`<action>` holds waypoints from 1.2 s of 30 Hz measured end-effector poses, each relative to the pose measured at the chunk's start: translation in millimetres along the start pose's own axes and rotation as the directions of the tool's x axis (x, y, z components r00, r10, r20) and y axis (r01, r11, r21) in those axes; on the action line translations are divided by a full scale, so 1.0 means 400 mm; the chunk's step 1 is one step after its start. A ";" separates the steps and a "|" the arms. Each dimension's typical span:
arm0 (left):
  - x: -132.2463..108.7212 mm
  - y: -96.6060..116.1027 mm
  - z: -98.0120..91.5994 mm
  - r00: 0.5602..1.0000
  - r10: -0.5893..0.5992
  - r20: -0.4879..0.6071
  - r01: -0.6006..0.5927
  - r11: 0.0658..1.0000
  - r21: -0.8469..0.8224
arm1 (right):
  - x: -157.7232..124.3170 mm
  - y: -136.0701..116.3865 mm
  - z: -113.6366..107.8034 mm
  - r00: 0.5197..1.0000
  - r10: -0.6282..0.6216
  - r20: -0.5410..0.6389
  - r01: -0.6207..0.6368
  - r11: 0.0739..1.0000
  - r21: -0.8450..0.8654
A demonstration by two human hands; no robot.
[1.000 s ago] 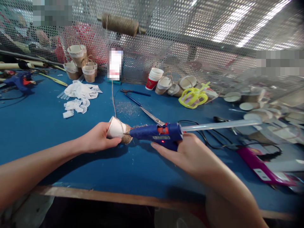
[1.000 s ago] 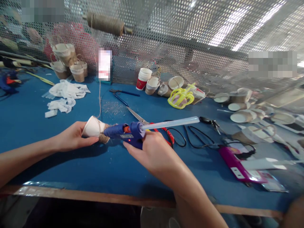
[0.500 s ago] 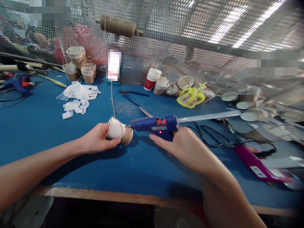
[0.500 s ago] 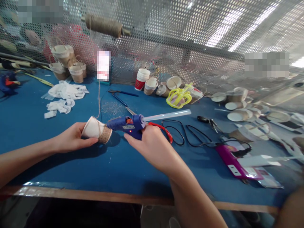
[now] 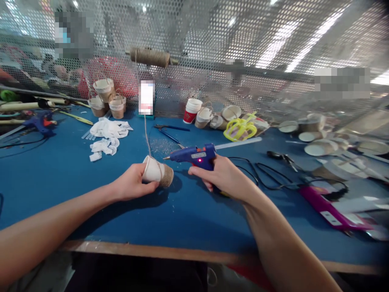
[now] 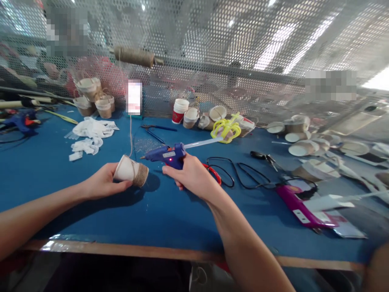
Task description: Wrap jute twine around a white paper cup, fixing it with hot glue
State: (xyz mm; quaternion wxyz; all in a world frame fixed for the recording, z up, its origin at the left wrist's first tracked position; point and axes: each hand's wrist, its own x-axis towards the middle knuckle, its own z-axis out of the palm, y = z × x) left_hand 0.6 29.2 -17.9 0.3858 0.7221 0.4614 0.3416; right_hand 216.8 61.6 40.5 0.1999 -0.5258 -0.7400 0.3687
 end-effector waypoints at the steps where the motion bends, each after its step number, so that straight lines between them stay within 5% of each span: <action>1: 0.001 0.001 0.000 1.000 -0.001 -0.009 0.001 1.000 -0.006 | 0.007 0.004 -0.004 0.999 -0.015 -0.035 0.016 0.999 0.051; 4: 0.004 0.003 0.000 0.999 0.007 -0.034 -0.008 1.000 -0.013 | 0.038 0.022 -0.026 0.972 -0.006 -0.235 0.023 0.997 0.068; 7: 0.004 0.003 0.001 0.999 0.002 -0.044 -0.003 1.000 -0.015 | 0.078 0.053 -0.059 0.906 0.038 -0.422 -0.121 0.978 -0.172; 13: -0.001 0.006 0.000 1.000 -0.004 -0.030 0.004 1.000 0.015 | 0.156 0.126 -0.107 0.881 0.121 -0.457 -0.295 0.896 -0.332; 19: -0.003 -0.001 -0.001 1.000 -0.006 -0.003 0.007 0.999 0.035 | 0.211 0.174 -0.093 0.856 0.189 -0.481 -0.412 0.812 -0.414; 25: -0.006 0.005 -0.001 1.000 -0.025 0.010 0.025 0.999 0.039 | 0.191 0.133 -0.063 0.865 0.161 -0.475 -0.390 0.810 -0.438; 28: -0.010 0.012 0.001 1.000 -0.006 0.028 0.005 1.000 0.020 | 0.144 0.059 -0.029 0.930 0.016 -0.367 -0.192 0.873 -0.448; 31: -0.017 0.018 0.000 0.996 0.072 0.056 -0.076 0.993 0.085 | 0.100 -0.012 0.029 0.990 -0.112 -0.085 0.075 0.933 -0.353; 33: -0.023 0.024 0.000 0.984 0.151 0.090 -0.165 0.970 0.179 | 0.081 -0.040 0.069 0.953 -0.225 0.202 0.244 0.967 -0.074; 36: -0.030 0.033 -0.001 0.956 0.259 0.138 -0.290 0.903 0.316 | 0.070 -0.050 0.113 0.917 -0.315 0.244 0.280 0.945 0.166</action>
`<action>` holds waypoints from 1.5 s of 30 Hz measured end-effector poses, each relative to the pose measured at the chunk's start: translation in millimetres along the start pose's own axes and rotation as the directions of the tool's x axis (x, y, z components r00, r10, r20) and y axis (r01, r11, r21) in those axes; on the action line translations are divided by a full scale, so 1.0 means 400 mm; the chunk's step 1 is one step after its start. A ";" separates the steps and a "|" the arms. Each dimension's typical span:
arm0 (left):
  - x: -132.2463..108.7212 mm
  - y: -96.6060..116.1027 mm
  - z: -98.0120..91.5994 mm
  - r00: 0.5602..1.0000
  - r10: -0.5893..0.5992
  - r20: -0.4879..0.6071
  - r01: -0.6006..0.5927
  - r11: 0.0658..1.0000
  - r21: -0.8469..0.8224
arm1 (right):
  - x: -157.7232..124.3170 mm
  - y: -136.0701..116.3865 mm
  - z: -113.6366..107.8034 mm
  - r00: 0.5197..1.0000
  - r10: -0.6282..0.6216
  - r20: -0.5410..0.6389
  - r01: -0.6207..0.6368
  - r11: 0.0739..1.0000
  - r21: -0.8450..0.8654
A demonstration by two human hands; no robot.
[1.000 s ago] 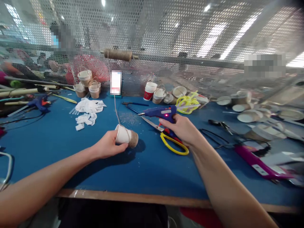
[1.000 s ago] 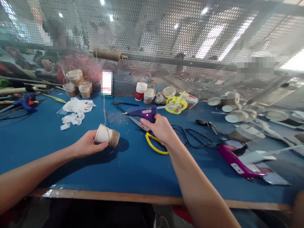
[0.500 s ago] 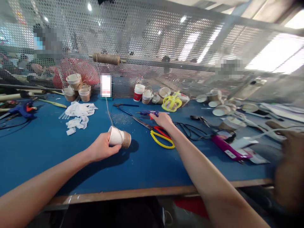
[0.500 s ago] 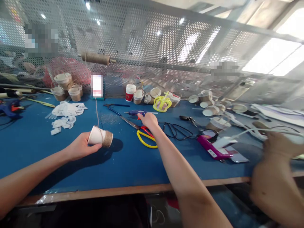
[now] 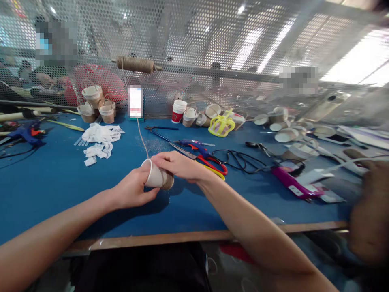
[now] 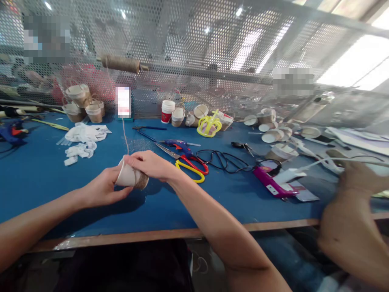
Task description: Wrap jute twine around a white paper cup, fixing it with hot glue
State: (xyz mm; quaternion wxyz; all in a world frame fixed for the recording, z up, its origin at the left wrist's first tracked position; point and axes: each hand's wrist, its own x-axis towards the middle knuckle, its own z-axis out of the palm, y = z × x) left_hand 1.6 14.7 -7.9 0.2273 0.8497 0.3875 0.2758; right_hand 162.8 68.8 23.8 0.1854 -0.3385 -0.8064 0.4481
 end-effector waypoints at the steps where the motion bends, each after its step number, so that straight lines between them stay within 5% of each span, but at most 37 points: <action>1: 0.000 0.003 -0.001 0.999 0.032 0.000 -0.032 0.999 0.041 | 0.001 0.003 0.008 0.999 -0.012 -0.051 0.015 0.999 0.048; 7: 0.000 0.013 -0.003 0.999 0.022 0.046 -0.026 0.996 0.085 | -0.010 0.018 0.015 0.972 0.070 -0.223 -0.030 0.983 0.180; 11: 0.002 0.012 -0.005 0.994 -0.094 0.054 0.101 0.984 -0.145 | -0.024 0.010 0.005 0.946 0.050 -0.320 0.019 0.978 0.210; 15: 0.005 0.018 -0.008 0.950 -0.287 0.123 0.312 0.856 -0.413 | -0.033 0.004 -0.005 0.931 0.019 -0.365 0.112 0.936 0.335; 20: 0.010 0.028 -0.014 0.923 -0.335 0.191 0.382 0.730 -0.566 | -0.040 0.005 -0.016 0.923 0.006 -0.385 0.131 0.935 0.329; 29: 0.009 0.030 -0.020 0.914 -0.346 0.212 0.397 0.657 -0.641 | -0.053 -0.004 -0.024 0.878 -0.047 -0.476 0.116 0.986 0.117; 45: 0.001 0.040 -0.019 0.950 -0.285 0.131 0.307 0.765 -0.566 | -0.040 0.017 -0.018 0.916 -0.031 -0.399 0.037 0.999 0.009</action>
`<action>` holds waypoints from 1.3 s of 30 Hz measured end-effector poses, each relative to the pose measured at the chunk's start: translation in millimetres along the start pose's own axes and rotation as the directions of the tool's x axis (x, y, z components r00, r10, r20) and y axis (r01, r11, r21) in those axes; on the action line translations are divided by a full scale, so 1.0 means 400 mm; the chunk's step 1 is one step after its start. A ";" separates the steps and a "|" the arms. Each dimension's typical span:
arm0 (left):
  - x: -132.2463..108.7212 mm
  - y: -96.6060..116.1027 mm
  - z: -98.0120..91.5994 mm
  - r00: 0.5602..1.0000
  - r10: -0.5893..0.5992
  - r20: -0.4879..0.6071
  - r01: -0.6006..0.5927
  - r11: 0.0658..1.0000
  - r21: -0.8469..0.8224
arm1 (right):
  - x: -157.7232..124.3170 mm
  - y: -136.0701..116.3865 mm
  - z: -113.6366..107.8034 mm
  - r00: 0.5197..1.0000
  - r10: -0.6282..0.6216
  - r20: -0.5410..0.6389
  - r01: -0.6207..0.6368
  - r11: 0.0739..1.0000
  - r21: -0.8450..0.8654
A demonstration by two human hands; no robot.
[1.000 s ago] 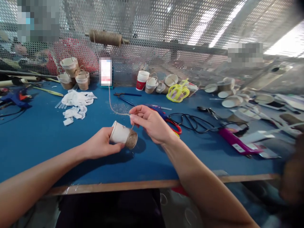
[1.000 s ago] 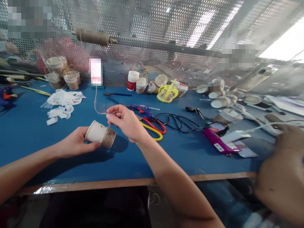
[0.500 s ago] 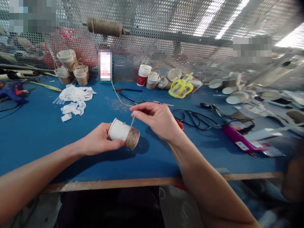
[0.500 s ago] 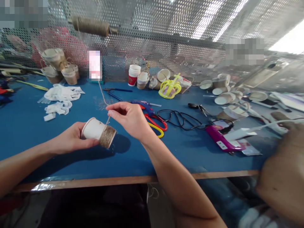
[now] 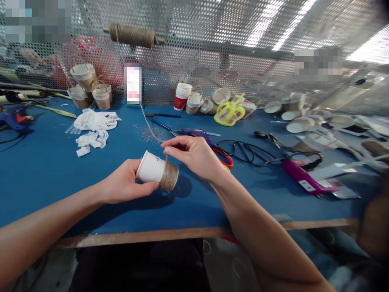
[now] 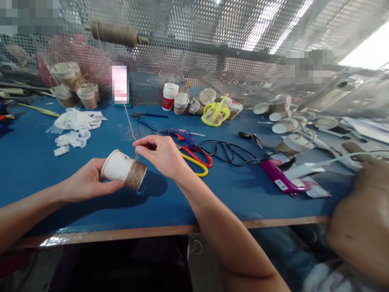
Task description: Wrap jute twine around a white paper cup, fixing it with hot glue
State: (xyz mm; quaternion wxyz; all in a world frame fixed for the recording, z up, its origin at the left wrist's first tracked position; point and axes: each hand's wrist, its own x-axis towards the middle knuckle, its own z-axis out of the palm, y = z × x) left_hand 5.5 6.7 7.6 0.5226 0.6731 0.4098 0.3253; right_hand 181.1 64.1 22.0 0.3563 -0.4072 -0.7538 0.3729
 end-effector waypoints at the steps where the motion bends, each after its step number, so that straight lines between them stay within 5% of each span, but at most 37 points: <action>1: -0.001 -0.001 0.000 1.000 0.009 -0.005 -0.009 1.000 0.017 | 0.000 -0.001 0.001 1.000 0.004 0.004 -0.004 1.000 -0.003; 14: -0.006 0.004 0.000 0.996 0.054 -0.072 -0.046 0.993 0.104 | -0.004 -0.005 0.007 0.997 -0.008 0.074 0.011 0.999 -0.046; 20: -0.001 0.001 -0.015 0.988 -0.007 -0.153 -0.010 0.994 -0.107 | -0.002 -0.012 0.005 0.992 -0.021 0.128 0.025 0.999 -0.029; 28: 0.005 -0.011 -0.032 0.971 0.026 -0.238 -0.101 0.946 -0.309 | 0.000 -0.021 -0.021 0.947 -0.105 0.303 0.109 0.994 0.002; 32: 0.006 -0.009 -0.034 0.964 0.079 -0.254 -0.149 0.951 -0.271 | 0.001 -0.011 -0.020 0.931 -0.136 0.339 0.101 0.988 0.116; 39: 0.003 -0.001 -0.026 0.937 0.210 -0.278 -0.224 0.974 -0.020 | 0.006 0.004 -0.003 0.937 -0.277 0.212 0.295 0.954 -0.057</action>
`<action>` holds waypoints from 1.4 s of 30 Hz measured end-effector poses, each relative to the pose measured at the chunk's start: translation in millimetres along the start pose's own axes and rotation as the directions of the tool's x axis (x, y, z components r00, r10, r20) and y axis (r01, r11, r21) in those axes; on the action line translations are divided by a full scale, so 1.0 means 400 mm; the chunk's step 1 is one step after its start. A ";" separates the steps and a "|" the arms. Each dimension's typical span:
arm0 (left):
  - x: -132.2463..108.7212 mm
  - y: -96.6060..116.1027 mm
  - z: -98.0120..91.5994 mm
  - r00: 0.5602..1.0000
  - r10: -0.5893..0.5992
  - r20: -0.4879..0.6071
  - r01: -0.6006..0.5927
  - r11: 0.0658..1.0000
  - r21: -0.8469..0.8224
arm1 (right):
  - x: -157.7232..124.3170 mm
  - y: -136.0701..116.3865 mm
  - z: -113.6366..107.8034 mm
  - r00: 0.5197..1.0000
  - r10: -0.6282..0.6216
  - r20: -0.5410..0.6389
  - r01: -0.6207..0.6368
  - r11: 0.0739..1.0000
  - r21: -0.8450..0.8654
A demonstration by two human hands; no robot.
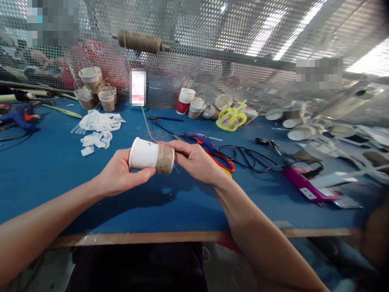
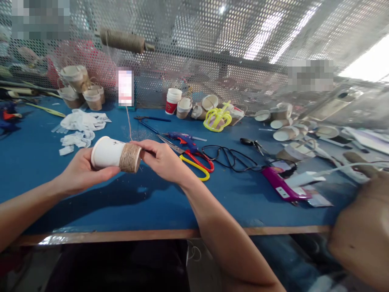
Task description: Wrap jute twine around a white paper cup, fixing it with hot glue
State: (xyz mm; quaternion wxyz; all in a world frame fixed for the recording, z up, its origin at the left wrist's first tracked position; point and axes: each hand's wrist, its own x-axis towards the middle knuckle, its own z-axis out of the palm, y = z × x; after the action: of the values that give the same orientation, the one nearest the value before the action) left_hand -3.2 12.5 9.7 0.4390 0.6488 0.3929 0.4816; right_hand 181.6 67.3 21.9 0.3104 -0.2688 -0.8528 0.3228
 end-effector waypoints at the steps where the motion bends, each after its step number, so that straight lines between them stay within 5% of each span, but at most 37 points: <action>1: 0.000 -0.002 0.001 0.999 0.035 0.001 -0.035 0.998 0.047 | 0.000 0.004 0.002 0.999 -0.028 -0.019 0.028 0.999 -0.028; 8: 0.002 -0.011 -0.004 0.978 0.197 0.067 -0.207 0.956 0.210 | -0.002 0.026 0.010 0.986 -0.150 -0.069 0.134 0.970 -0.203; 13: 0.010 0.002 -0.018 0.981 -0.167 0.093 0.172 0.984 -0.040 | -0.003 0.026 0.011 0.975 -0.214 -0.061 0.183 0.928 -0.323; 17: 0.031 0.003 -0.024 0.906 -0.417 0.072 0.406 0.810 -0.423 | -0.005 0.022 0.019 0.959 -0.272 -0.077 0.214 0.876 -0.432; 21: 0.042 -0.004 -0.023 0.824 -0.549 0.138 0.534 0.673 -0.512 | -0.006 0.021 0.029 0.939 -0.341 -0.044 0.274 0.820 -0.503; 25: 0.035 -0.010 -0.013 0.867 -0.497 0.039 0.456 0.759 -0.464 | -0.006 0.016 0.032 0.929 -0.366 -0.051 0.291 0.810 -0.510; 30: 0.025 -0.008 -0.007 0.952 -0.306 -0.002 0.302 0.940 -0.160 | -0.010 0.007 0.023 0.936 -0.343 -0.072 0.274 0.844 -0.462; 35: 0.020 -0.001 -0.008 0.967 -0.255 0.015 0.254 0.966 0.049 | -0.014 0.000 0.016 0.950 -0.301 -0.081 0.243 0.877 -0.414; 42: 0.018 -0.007 -0.007 0.971 -0.234 0.052 0.230 0.970 0.074 | -0.020 -0.015 0.013 0.953 -0.286 -0.099 0.221 0.881 -0.418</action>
State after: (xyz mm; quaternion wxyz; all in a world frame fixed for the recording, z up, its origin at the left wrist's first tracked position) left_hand -4.6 20.5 9.5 0.4817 0.6273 0.4685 0.3937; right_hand 181.7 55.9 20.2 0.3547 -0.2371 -0.9013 0.0750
